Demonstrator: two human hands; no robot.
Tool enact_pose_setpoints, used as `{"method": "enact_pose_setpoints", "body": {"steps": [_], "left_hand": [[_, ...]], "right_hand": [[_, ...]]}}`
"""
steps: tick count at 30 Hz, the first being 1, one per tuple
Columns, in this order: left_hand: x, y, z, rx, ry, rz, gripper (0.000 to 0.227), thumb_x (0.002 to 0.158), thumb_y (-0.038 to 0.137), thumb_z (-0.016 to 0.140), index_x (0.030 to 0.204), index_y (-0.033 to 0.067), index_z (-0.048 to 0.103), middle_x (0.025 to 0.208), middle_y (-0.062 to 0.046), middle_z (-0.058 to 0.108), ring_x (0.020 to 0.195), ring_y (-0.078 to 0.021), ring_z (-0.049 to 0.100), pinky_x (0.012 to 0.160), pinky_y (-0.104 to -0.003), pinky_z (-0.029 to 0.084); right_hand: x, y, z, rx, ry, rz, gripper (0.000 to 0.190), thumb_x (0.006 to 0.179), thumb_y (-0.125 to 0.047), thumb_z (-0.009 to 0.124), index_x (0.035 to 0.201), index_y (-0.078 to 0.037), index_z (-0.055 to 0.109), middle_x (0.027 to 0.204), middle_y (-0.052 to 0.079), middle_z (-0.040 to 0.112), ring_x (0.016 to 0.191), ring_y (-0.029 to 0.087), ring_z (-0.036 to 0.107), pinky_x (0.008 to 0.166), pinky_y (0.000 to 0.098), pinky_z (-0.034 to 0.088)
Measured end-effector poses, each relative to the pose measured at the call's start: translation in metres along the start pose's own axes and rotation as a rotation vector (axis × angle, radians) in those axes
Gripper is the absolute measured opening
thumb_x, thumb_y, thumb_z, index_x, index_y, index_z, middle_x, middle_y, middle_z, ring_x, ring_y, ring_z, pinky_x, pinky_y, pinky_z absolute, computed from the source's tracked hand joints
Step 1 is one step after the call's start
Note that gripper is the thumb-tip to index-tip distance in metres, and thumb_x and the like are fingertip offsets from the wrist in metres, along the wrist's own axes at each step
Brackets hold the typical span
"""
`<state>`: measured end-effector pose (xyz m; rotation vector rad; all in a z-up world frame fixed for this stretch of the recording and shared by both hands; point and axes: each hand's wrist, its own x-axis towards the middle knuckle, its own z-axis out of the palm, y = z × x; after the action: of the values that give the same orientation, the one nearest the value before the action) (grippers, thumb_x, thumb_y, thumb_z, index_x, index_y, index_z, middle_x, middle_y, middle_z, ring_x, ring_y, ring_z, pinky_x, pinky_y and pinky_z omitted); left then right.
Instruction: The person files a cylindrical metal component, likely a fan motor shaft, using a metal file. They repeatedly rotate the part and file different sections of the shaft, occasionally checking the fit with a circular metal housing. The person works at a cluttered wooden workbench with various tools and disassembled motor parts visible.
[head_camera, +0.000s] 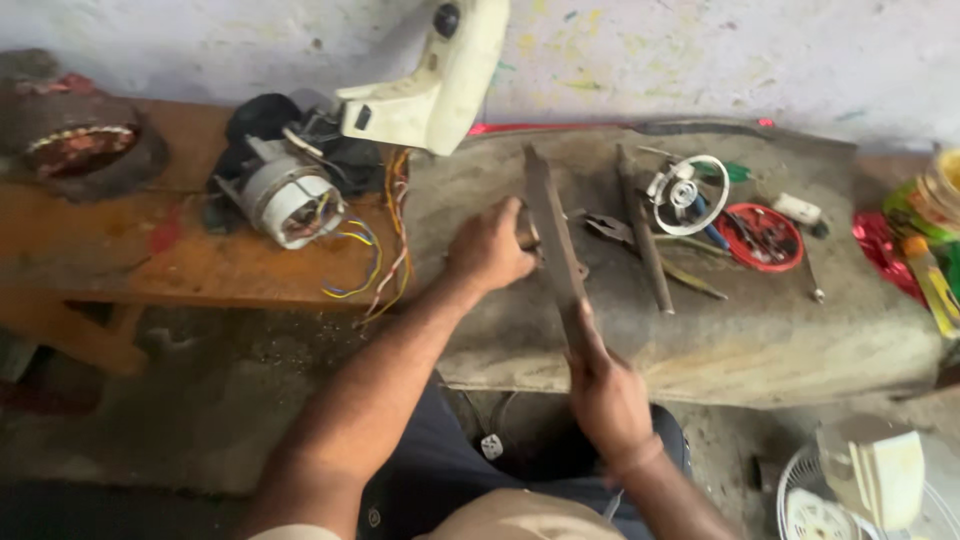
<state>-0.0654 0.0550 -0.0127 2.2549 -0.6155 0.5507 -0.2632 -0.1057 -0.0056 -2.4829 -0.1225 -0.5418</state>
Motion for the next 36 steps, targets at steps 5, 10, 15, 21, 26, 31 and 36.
{"method": "enact_pose_setpoints", "body": {"steps": [5,10,15,21,26,31,36], "left_hand": [[-0.003,0.002,-0.003,0.047,-0.126,-0.089,0.055,0.073,0.030,0.086,0.115,0.0100,0.058,0.103,-0.018,0.072,0.092,-0.0439,0.069,0.076,-0.056,0.054],[-0.011,0.008,0.000,0.033,0.042,0.062,0.063,0.069,0.027,0.089,0.118,0.0087,0.053,0.108,-0.018,0.067,0.082,-0.0410,0.069,0.067,-0.053,0.054],[-0.009,-0.003,0.008,0.104,0.147,0.143,0.068,0.068,0.027,0.089,0.121,0.0079,0.052,0.102,-0.017,0.063,0.080,-0.0396,0.068,0.064,-0.051,0.054],[-0.017,-0.015,0.013,0.242,0.178,0.173,0.046,0.091,0.017,0.082,0.124,0.0114,0.051,0.104,-0.014,0.060,0.085,-0.0363,0.068,0.070,-0.049,0.054],[-0.015,0.003,0.000,0.075,0.150,0.155,0.061,0.069,0.025,0.088,0.115,0.0079,0.053,0.106,-0.023,0.062,0.077,-0.0420,0.067,0.062,-0.051,0.055],[-0.007,0.011,0.002,-0.118,0.113,0.081,0.066,0.073,0.031,0.089,0.122,0.0092,0.051,0.102,-0.020,0.069,0.088,-0.0432,0.070,0.072,-0.053,0.057],[-0.009,0.014,-0.013,-0.162,-0.077,-0.045,0.093,0.071,0.035,0.091,0.142,0.0104,0.036,0.108,-0.024,0.071,0.097,-0.0461,0.070,0.078,-0.054,0.057]], "right_hand": [[0.093,0.002,0.032,-0.099,0.011,0.044,0.056,0.097,-0.025,0.062,0.152,-0.025,0.047,0.078,0.027,0.070,0.069,0.048,0.066,0.063,0.0576,0.052],[0.030,-0.005,-0.007,0.079,0.020,-0.099,0.060,0.094,-0.013,0.060,0.152,-0.017,0.047,0.112,0.029,0.070,0.078,0.047,0.067,0.062,0.0521,0.054],[0.007,-0.013,-0.020,-0.031,-0.096,0.071,0.067,0.089,-0.013,0.063,0.153,-0.018,0.044,0.094,0.028,0.070,0.073,0.048,0.066,0.060,0.0554,0.050],[0.094,-0.017,0.025,0.004,0.028,-0.012,0.059,0.098,-0.018,0.061,0.155,-0.018,0.045,0.085,0.025,0.070,0.074,0.047,0.066,0.065,0.0561,0.051],[0.012,-0.012,-0.007,-0.026,-0.080,0.010,0.068,0.093,-0.014,0.060,0.156,-0.016,0.034,0.105,0.027,0.071,0.064,0.046,0.066,0.055,0.0557,0.050],[0.019,0.001,-0.002,-0.098,-0.101,0.062,0.073,0.091,-0.012,0.059,0.159,-0.020,0.035,0.085,0.026,0.071,0.064,0.048,0.065,0.056,0.0595,0.048],[0.093,-0.001,0.024,-0.166,-0.027,0.016,0.064,0.096,-0.020,0.060,0.156,-0.021,0.039,0.076,0.025,0.069,0.065,0.047,0.065,0.061,0.0582,0.050]]}}
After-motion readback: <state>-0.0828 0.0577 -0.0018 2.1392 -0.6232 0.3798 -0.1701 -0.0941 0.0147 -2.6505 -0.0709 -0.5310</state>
